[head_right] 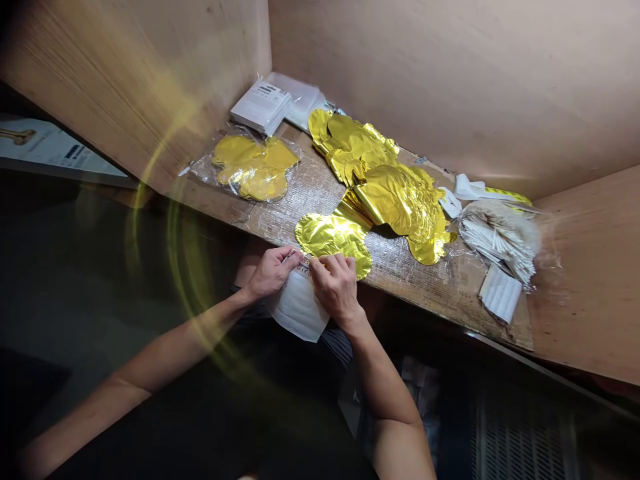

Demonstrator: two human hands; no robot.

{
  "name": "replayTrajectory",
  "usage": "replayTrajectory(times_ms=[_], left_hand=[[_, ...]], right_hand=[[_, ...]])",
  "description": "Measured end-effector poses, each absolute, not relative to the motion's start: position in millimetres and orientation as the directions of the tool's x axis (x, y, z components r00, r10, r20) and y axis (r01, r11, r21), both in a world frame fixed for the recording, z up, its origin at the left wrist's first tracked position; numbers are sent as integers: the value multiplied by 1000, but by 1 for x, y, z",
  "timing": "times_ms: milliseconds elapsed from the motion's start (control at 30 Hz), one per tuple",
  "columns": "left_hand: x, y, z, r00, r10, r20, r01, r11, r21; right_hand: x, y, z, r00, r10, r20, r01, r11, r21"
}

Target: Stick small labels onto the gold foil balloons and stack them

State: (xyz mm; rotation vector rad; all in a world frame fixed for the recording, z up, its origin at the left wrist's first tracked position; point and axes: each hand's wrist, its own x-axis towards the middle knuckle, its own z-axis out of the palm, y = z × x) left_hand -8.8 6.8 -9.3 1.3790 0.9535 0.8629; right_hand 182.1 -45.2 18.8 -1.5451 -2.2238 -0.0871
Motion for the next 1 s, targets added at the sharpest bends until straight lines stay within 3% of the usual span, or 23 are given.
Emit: replayTrajectory(times_ms=[167, 267, 333, 400, 500, 600, 667, 833, 1000], left_hand=[[-10, 3, -13, 347, 937, -32, 85, 3, 996], [-13, 5, -17, 364, 931, -6, 160, -56, 986], [-15, 7, -22, 454, 888, 75, 180, -173, 968], [-15, 9, -30, 566, 808, 166, 194, -326, 925], [-13, 11, -42, 650, 732, 202, 289, -485, 826], [-13, 11, -51, 658, 727, 195, 379, -544, 749], [-14, 11, -53, 662, 726, 188, 405, -558, 724], [-15, 15, -46, 671, 719, 181, 386, -547, 743], [-12, 12, -36, 649, 726, 229, 334, -542, 771]], right_hand=[[174, -55, 15, -304, 848, 434, 878, 426, -218], [186, -51, 14, -110, 881, 460, 859, 317, -401], [199, -42, 12, 60, 934, 353, 810, 161, -565], [207, -33, 9, 93, 979, 181, 768, 46, -639], [208, -23, 4, 36, 996, 80, 858, 10, -514], [204, -23, 0, 83, 976, 203, 969, -31, -246], [205, -25, -1, 80, 963, 257, 984, -36, -173], [219, -19, -7, -105, 989, 105, 954, 130, -269], [232, 0, -4, -87, 995, -59, 927, 59, -371]])
